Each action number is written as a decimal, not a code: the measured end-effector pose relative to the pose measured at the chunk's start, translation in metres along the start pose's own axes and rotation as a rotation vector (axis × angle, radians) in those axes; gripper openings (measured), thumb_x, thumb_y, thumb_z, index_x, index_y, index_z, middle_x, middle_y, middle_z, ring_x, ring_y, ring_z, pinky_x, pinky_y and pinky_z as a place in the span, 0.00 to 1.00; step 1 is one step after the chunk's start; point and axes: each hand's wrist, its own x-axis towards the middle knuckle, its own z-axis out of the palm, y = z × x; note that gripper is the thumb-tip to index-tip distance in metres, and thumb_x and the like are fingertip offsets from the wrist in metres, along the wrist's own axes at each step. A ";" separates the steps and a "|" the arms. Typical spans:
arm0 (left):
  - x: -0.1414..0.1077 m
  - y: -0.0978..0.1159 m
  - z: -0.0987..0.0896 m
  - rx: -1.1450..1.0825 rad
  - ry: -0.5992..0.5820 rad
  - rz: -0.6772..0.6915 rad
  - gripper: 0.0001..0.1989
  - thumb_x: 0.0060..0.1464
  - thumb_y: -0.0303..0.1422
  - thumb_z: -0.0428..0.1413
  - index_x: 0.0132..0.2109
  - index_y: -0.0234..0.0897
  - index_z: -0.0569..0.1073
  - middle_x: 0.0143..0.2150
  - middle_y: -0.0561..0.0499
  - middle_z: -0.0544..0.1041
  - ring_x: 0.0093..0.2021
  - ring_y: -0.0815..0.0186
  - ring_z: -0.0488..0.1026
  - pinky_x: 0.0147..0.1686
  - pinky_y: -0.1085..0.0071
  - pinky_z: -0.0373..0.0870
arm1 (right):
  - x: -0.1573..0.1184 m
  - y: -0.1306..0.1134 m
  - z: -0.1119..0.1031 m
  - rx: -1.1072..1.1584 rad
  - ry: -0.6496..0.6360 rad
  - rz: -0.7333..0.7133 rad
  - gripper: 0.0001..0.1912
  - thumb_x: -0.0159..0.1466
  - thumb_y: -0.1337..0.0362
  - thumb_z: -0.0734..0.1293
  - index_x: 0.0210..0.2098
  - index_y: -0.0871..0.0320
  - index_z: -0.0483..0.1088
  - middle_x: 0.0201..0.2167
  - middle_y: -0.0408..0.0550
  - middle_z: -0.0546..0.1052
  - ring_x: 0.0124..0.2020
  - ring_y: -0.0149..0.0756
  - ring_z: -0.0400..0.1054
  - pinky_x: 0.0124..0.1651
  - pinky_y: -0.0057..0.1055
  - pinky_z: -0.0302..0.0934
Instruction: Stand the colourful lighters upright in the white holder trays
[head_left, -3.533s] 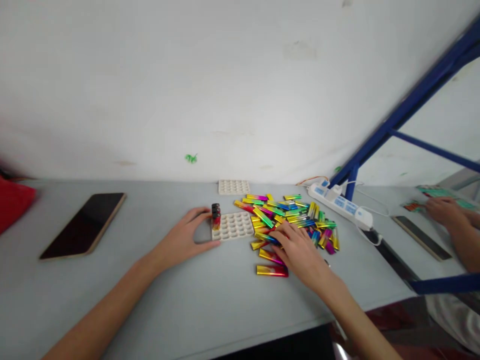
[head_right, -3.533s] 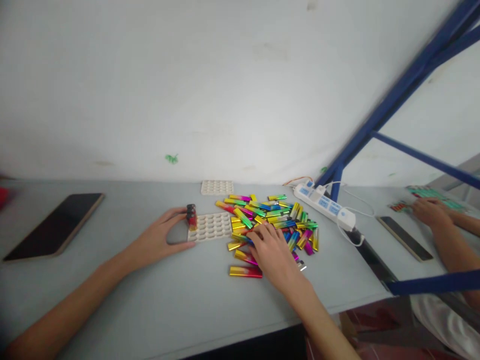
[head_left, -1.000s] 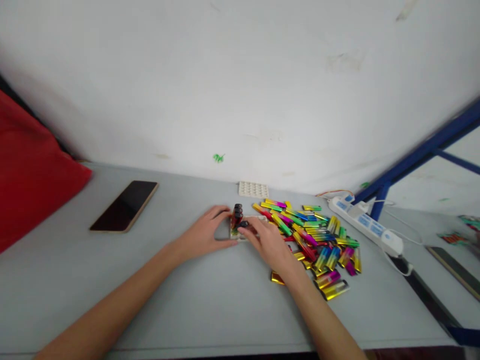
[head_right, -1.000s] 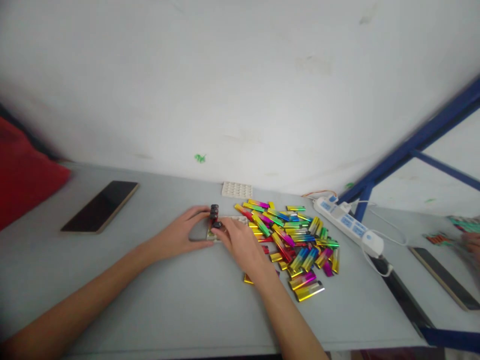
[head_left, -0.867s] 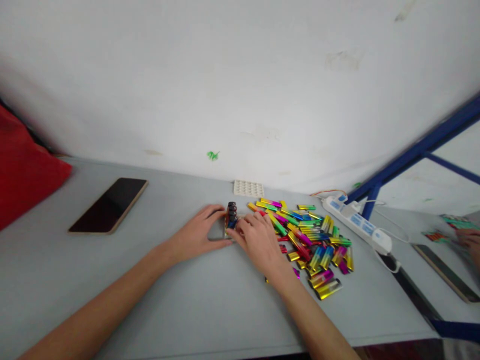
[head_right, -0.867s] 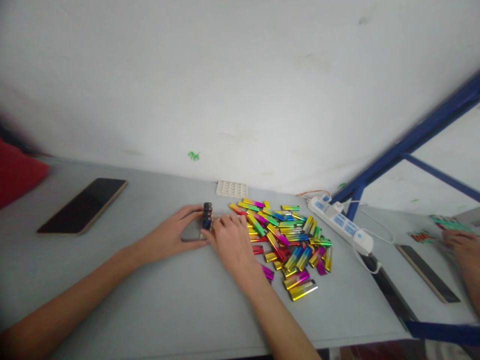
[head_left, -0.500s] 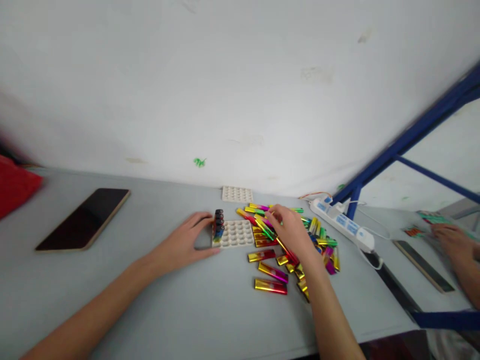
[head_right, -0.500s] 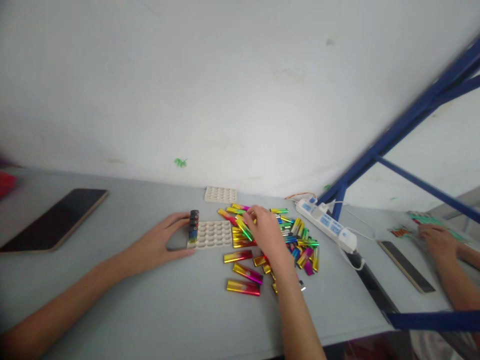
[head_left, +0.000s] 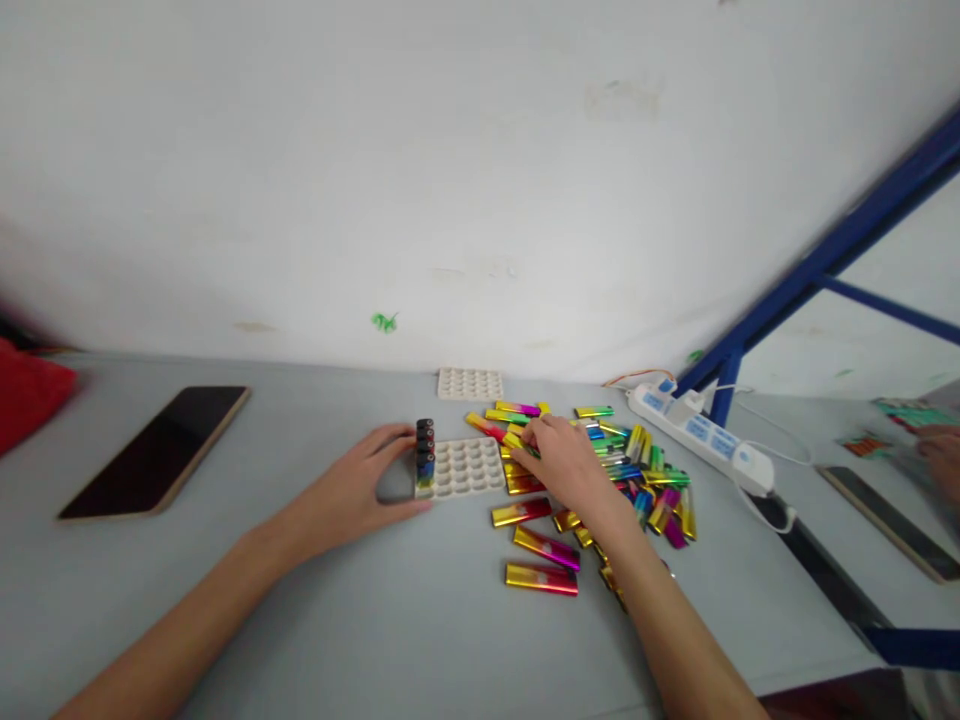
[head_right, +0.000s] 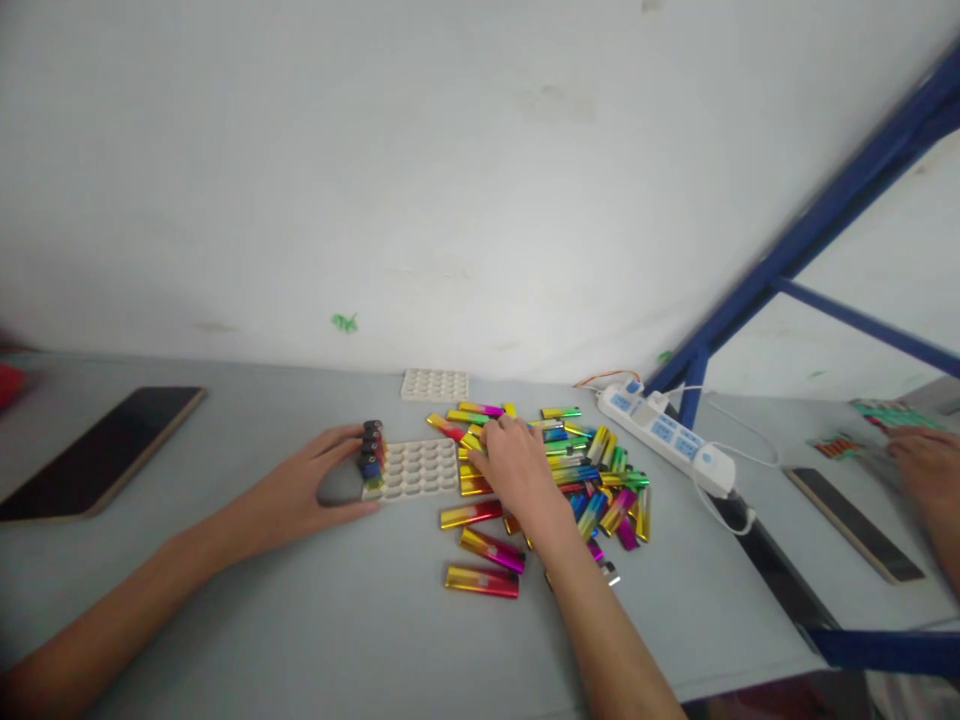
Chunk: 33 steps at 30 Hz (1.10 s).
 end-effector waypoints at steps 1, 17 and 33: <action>0.000 0.000 0.000 0.001 -0.001 -0.004 0.37 0.69 0.67 0.74 0.72 0.52 0.86 0.80 0.40 0.86 0.79 0.31 0.85 0.84 0.33 0.82 | -0.002 0.000 0.001 0.021 0.017 -0.014 0.08 0.81 0.59 0.82 0.49 0.52 0.82 0.51 0.58 0.92 0.57 0.57 0.88 0.61 0.47 0.74; -0.001 -0.004 -0.001 0.024 -0.009 0.009 0.39 0.71 0.69 0.72 0.74 0.48 0.85 0.80 0.36 0.85 0.79 0.34 0.85 0.84 0.34 0.82 | -0.002 -0.033 0.012 1.042 0.151 0.115 0.35 0.72 0.24 0.80 0.43 0.52 0.84 0.30 0.41 0.80 0.30 0.39 0.69 0.34 0.35 0.66; -0.001 0.000 0.000 -0.003 -0.023 0.000 0.40 0.71 0.67 0.73 0.75 0.46 0.85 0.82 0.37 0.84 0.80 0.35 0.84 0.86 0.36 0.79 | -0.009 -0.064 0.012 1.046 0.172 0.129 0.37 0.78 0.26 0.70 0.29 0.46 0.62 0.25 0.38 0.62 0.31 0.39 0.58 0.35 0.36 0.57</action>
